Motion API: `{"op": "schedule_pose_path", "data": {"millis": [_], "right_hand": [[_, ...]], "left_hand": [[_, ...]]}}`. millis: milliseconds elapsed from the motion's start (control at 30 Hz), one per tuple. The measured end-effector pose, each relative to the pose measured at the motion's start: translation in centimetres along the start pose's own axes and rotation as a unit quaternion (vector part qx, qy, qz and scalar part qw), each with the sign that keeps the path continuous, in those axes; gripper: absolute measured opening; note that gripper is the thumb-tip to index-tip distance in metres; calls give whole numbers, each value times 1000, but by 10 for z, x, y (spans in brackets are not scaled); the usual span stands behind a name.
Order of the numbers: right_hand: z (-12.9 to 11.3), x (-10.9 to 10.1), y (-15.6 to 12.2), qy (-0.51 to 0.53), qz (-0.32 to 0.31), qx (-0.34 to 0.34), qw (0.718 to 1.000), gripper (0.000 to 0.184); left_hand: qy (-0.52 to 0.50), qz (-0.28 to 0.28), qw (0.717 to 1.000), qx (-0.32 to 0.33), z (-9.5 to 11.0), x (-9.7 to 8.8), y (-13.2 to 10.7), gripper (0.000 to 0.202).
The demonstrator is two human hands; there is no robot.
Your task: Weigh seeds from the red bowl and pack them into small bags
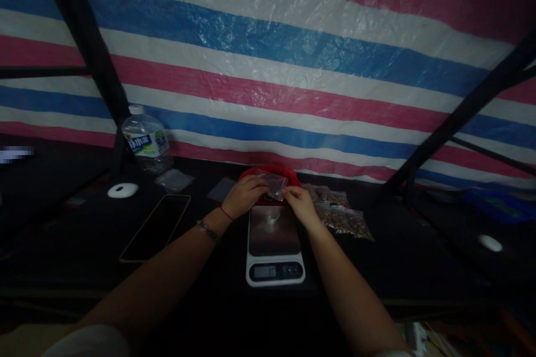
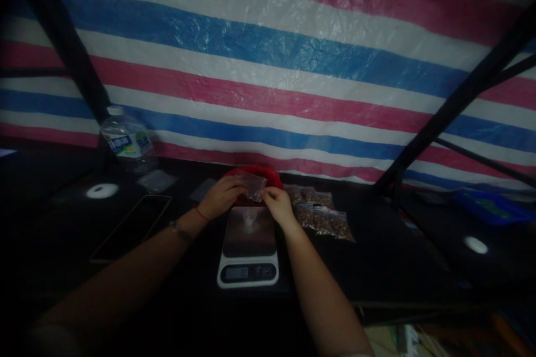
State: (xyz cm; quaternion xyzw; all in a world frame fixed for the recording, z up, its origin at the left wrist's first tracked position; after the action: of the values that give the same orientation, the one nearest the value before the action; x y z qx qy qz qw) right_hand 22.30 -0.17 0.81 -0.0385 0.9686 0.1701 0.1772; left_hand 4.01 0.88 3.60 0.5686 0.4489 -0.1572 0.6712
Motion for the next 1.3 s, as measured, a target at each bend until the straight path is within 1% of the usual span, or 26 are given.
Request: {"op": "schedule_pose_path", "data": {"millis": [100, 167, 267, 367, 467, 567, 733, 900, 1000, 1067, 1133, 1233, 1300], "right_hand": [[1, 0, 2, 47, -9, 6, 999, 23], [2, 0, 2, 55, -11, 3, 998, 22], [2, 1, 2, 35, 11, -17, 999, 23], [-5, 3, 0, -7, 30, -49, 998, 19], [-19, 7, -3, -83, 30, -87, 992, 17], [-35, 12, -8, -132, 15, -124, 983, 15], [-51, 18, -12, -135, 2, -156, 979, 11], [-54, 19, -14, -127, -14, -166, 978, 13], [-54, 18, -14, -125, -23, -168, 977, 12], [-55, 17, -14, -126, -28, -176, 976, 12], [-58, 18, -15, -134, -36, -185, 973, 11], [-63, 21, -17, -164, -44, -195, 966, 12], [-66, 24, -18, -185, -52, -201, 960, 13]], "left_hand": [[-10, 6, 1000, -13, -3, 0, 0, 19], [-24, 12, 999, -25, -4, -1, -1, 23], [-69, 9, 997, -34, -3, -1, -1, 25], [-120, -16, 992, -34, 4, 0, 1, 18], [-136, -32, 989, -38, 9, 0, 3, 16], [-138, -24, 990, -28, 12, -3, 5, 17], [-138, -9, 990, -1, 16, -9, 7, 23], [-140, -4, 990, 1, 18, -13, 8, 18], [-165, -14, 986, 10, 19, -14, 8, 16], [-187, -8, 982, 12, 20, -16, 8, 17], [-206, 1, 978, 0, 19, -16, 7, 17], [-220, 9, 974, -44, 16, -16, 6, 20], [-223, 16, 973, -61, 16, -15, 5, 19]]}}
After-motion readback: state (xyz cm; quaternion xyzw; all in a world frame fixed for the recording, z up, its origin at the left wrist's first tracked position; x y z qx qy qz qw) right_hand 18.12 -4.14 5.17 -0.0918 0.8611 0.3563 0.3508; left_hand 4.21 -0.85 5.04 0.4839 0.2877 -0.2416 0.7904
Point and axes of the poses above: each hand's wrist, its own y-axis towards the middle knuckle, its own x-axis out of the palm, z = x × y, the point moved 5 cm from there along y, towards the middle knuckle, and after that the axes turned 12 degrees about -z, right-handed, at the moved point
